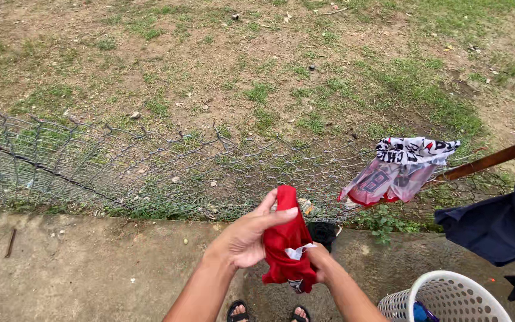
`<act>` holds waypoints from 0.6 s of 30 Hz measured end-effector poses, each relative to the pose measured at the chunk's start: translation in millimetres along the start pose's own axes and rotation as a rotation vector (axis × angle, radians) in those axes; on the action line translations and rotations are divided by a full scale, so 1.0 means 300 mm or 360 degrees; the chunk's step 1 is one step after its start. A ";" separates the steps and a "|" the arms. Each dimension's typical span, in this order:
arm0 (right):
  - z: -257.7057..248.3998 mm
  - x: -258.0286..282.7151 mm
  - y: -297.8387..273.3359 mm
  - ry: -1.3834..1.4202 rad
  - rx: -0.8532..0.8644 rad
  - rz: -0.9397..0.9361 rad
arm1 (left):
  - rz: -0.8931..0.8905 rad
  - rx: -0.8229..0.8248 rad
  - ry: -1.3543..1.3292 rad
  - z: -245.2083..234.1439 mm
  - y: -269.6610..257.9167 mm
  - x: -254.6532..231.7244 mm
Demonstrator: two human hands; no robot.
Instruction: The person washes various clothes by hand in a basin of soapy water, wrings them out, and hangs them on a bamboo and wire fence.
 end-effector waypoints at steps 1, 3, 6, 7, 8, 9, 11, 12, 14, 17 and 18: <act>-0.020 0.031 0.001 -0.0120 -0.0020 0.0124 | 0.0043 -0.0254 0.0043 -0.062 -0.008 -0.022; -0.075 0.028 -0.017 -0.0215 -0.0041 0.0259 | 0.0021 -0.0396 0.0286 -0.208 -0.007 0.029; -0.004 0.065 -0.098 -0.0147 0.0383 0.0177 | -0.0147 -0.0648 0.0874 -0.476 0.055 0.212; 0.049 0.083 -0.158 -0.0077 0.0617 0.0234 | -0.0294 -0.0772 0.1231 -0.572 0.064 0.287; 0.116 0.094 -0.233 0.0005 0.0850 0.0291 | -0.0307 -0.0770 0.1234 -0.646 0.070 0.358; 0.179 0.101 -0.306 0.0018 0.0846 0.0292 | -0.0182 -0.0834 0.1229 -0.707 0.073 0.412; 0.298 0.121 -0.441 -0.0073 0.0949 0.0229 | -0.0052 -0.0879 0.1228 -0.776 0.113 0.478; 0.330 0.120 -0.496 -0.0069 0.0941 0.0225 | 0.0231 -0.0958 0.1390 -0.775 0.126 0.477; 0.351 0.122 -0.549 -0.0230 0.0863 0.0130 | 0.0521 -0.1026 0.1545 -0.718 0.129 0.441; 0.235 0.149 -0.516 -0.0636 0.0254 -0.0043 | 0.0145 -0.1313 0.0298 -0.630 0.108 0.369; 0.187 0.149 -0.480 -0.0635 0.0255 -0.0047 | 0.0069 -0.1093 0.0041 -0.597 0.113 0.328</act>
Point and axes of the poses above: each hand's wrist, its own y-axis towards the middle knuckle, its own z-axis out of the palm, x = y × z, the point moved 3 cm from there along y, towards the middle knuckle, and after that the axes turned 14 degrees about z, right-handed, at the moved point
